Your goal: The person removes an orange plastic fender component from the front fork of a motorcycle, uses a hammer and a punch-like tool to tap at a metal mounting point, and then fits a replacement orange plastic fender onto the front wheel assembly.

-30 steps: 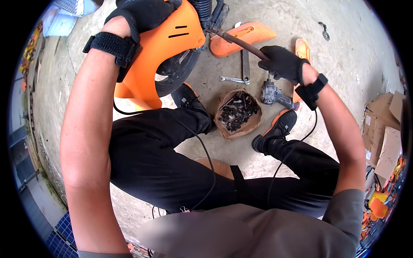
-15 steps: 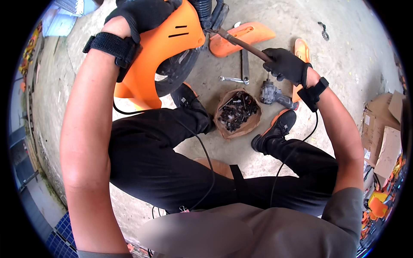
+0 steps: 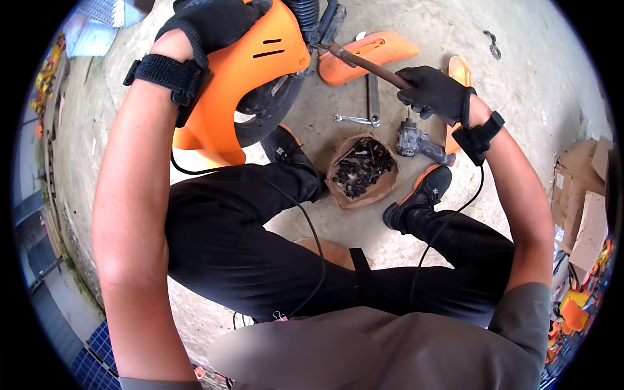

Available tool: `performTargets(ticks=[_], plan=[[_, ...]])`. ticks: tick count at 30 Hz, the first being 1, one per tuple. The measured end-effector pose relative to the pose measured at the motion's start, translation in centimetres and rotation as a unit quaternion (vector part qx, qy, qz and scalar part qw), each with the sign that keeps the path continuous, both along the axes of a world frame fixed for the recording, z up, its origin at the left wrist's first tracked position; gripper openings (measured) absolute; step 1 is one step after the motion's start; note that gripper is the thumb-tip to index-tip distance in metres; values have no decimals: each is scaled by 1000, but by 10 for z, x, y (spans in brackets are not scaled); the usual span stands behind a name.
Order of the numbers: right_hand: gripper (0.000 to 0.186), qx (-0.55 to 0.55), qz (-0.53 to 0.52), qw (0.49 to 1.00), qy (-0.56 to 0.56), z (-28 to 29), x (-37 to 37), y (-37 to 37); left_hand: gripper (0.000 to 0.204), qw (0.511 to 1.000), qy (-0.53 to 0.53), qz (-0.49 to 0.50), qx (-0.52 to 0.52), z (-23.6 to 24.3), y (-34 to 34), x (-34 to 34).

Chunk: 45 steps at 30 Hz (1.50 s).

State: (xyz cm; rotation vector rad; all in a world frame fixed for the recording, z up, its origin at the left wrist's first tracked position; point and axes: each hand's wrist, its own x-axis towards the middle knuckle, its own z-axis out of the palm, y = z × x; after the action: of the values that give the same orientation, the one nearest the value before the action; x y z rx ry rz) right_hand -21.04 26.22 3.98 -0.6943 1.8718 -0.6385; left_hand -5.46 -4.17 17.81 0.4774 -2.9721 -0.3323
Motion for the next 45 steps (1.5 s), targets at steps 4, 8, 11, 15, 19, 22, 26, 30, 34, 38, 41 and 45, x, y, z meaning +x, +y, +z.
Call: performTargets(ticks=[4, 8, 11, 15, 19, 22, 26, 30, 34, 38, 41, 45], plan=[[24, -16, -8, 1000, -1, 25, 7, -5, 50, 995, 45, -88, 31, -9, -19, -2], [21, -25, -28, 998, -40, 37, 6, -6, 48, 996, 36, -87, -6, -11, -19, -4], [20, -37, -39, 995, -79, 40, 4, -7, 47, 997, 15, -81, -12, -7, -12, -5], [22, -50, -41, 994, -85, 49, 6, -11, 46, 991, 58, -116, 20, -15, -21, -4], [22, -73, -81, 985, -134, 61, 3, -14, 45, 995, 35, -96, 3, -12, -22, -3], [27, -79, -76, 986, -125, 61, -1, -7, 47, 1000, -7, -29, 0, 3, -1, -2], [35, -122, -89, 983, -107, 63, -2, 3, 56, 995, -28, 20, -89, 7, 21, 4], [36, -110, -70, 985, -115, 75, -5, 3, 36, 980, 22, -95, -176, -4, 81, 13], [28, -209, 40, 976, -52, 59, -12, 20, 50, 954, 145, -261, 13, -66, 148, -3], [20, -247, -55, 966, -58, 17, -29, 37, 59, 961, 101, -246, -77, -63, 193, -8], [26, -281, 3, 959, -30, 12, -34, 39, 43, 936, 178, -275, -125, -70, 198, -14], [30, -288, 112, 951, 18, 37, -19, 22, 19, 919, 200, -325, -99, -74, 208, -22]])
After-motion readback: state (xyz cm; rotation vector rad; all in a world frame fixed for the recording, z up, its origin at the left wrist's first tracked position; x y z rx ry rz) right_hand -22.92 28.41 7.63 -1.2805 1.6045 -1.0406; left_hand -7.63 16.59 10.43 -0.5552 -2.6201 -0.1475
